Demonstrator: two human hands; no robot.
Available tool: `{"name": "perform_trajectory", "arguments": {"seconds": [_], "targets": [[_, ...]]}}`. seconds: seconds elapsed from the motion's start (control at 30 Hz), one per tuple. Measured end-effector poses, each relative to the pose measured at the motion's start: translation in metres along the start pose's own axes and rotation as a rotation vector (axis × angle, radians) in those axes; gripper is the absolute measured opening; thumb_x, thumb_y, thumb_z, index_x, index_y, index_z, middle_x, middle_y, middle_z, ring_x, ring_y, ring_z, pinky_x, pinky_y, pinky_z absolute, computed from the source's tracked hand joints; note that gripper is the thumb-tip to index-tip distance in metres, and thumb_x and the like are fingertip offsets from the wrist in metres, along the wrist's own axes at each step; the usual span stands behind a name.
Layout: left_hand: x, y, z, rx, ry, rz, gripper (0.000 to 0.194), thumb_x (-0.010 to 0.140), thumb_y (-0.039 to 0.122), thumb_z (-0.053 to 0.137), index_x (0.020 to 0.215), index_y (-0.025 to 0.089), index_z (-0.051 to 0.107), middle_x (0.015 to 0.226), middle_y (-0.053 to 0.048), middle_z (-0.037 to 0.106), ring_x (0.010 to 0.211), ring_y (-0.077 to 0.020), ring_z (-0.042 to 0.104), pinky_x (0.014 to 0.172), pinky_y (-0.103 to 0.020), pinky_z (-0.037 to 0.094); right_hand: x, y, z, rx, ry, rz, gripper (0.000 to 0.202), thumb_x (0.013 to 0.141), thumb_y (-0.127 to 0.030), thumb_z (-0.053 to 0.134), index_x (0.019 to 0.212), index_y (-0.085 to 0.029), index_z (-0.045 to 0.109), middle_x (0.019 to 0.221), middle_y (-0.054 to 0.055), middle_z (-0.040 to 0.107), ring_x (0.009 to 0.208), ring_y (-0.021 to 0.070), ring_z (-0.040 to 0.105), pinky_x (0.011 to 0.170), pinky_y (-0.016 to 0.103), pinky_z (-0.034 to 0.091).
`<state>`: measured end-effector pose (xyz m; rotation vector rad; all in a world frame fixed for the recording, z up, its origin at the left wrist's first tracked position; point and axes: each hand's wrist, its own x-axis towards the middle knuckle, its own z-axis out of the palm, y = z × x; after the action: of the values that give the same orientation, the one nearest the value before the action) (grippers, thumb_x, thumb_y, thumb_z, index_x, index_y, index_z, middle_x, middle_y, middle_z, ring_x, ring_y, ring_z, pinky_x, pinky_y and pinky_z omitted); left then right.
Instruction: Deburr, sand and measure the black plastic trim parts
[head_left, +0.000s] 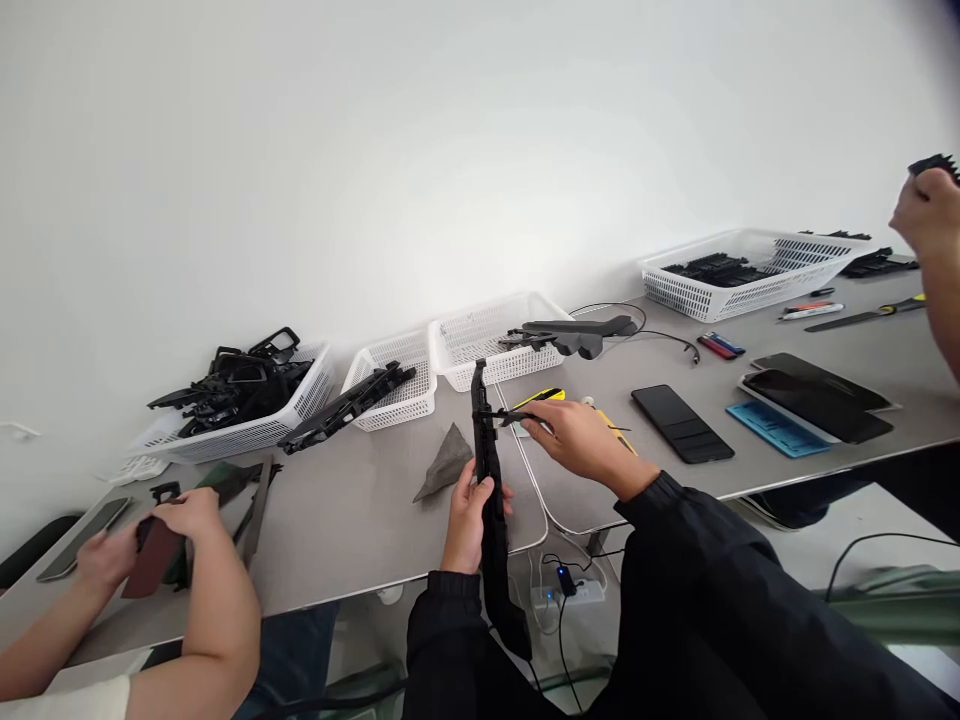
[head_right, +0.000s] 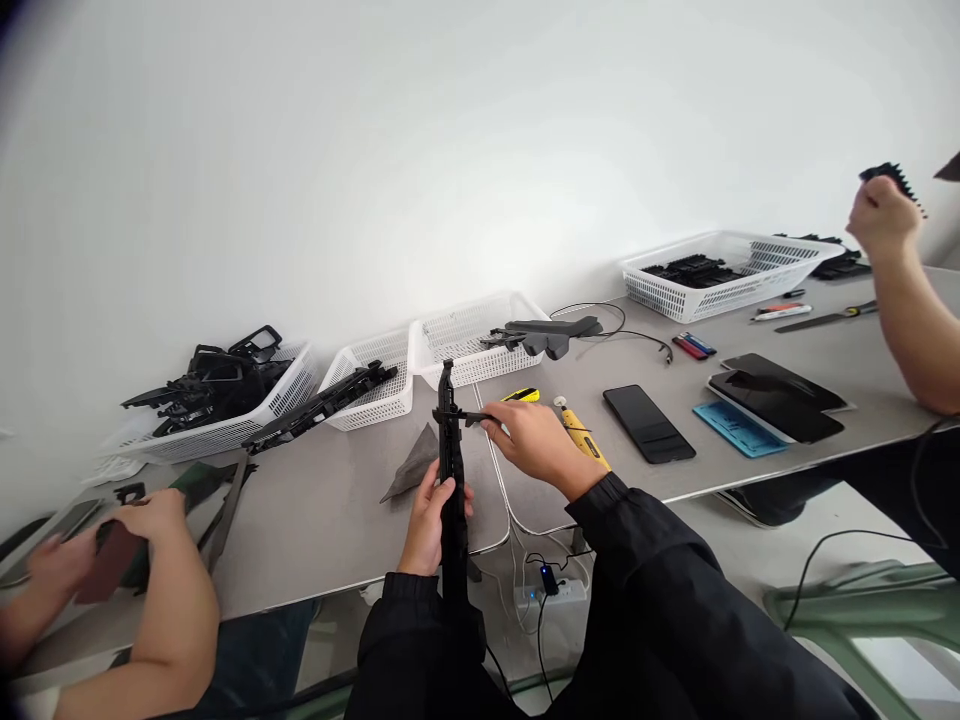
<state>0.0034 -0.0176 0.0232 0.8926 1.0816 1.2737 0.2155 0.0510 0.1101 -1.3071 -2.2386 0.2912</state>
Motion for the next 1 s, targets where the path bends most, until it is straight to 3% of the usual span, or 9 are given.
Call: {"name": "perform_trajectory", "arguments": {"seconds": [0.37,0.57,0.83,1.0], "targets": [[-0.0025,-0.0019,0.0038,0.170,-0.071,0.082,0.064,0.087,0.055,0.080,0.137,0.016,0.070,0.080,-0.006,0.078,0.057,-0.0170,0.068,0.057,-0.027,0.047,0.0064,0.0111,-0.0030,-0.102,-0.045,0.013,0.028,0.110,-0.036,0.052,0.119,-0.025,0.075,0.106,0.009,0.081,0.100,0.0262,0.073,0.078,0.030,0.044],[-0.0024,-0.0021,0.0040,0.176,-0.075,0.087,0.064,0.088,0.054,0.080,0.138,0.016,0.069,0.079,-0.005,0.078,0.056,-0.0163,0.066,0.057,-0.026,0.047,0.0060,0.0112,-0.0015,-0.099,-0.031,0.014,0.028,0.110,-0.039,0.052,0.108,-0.024,0.076,0.104,0.008,0.080,0.096,0.0249,0.073,0.073,0.030,0.040],[-0.0026,-0.0011,0.0042,0.182,-0.062,0.076,0.066,0.087,0.055,0.080,0.139,0.016,0.069,0.080,-0.006,0.078,0.057,-0.0171,0.067,0.057,-0.027,0.048,0.0058,0.0051,-0.0064,-0.145,-0.143,0.046,0.024,0.109,-0.025,0.048,0.113,-0.021,0.071,0.107,0.009,0.079,0.096,0.0254,0.071,0.071,0.031,0.036],[-0.0022,-0.0019,0.0042,0.202,-0.059,0.077,0.067,0.087,0.056,0.079,0.139,0.015,0.069,0.080,-0.007,0.079,0.057,-0.0173,0.067,0.056,-0.026,0.047,0.0047,0.0061,-0.0049,-0.142,-0.150,0.028,0.024,0.110,-0.025,0.046,0.112,-0.021,0.070,0.105,0.009,0.078,0.092,0.0249,0.071,0.070,0.031,0.035]]}}
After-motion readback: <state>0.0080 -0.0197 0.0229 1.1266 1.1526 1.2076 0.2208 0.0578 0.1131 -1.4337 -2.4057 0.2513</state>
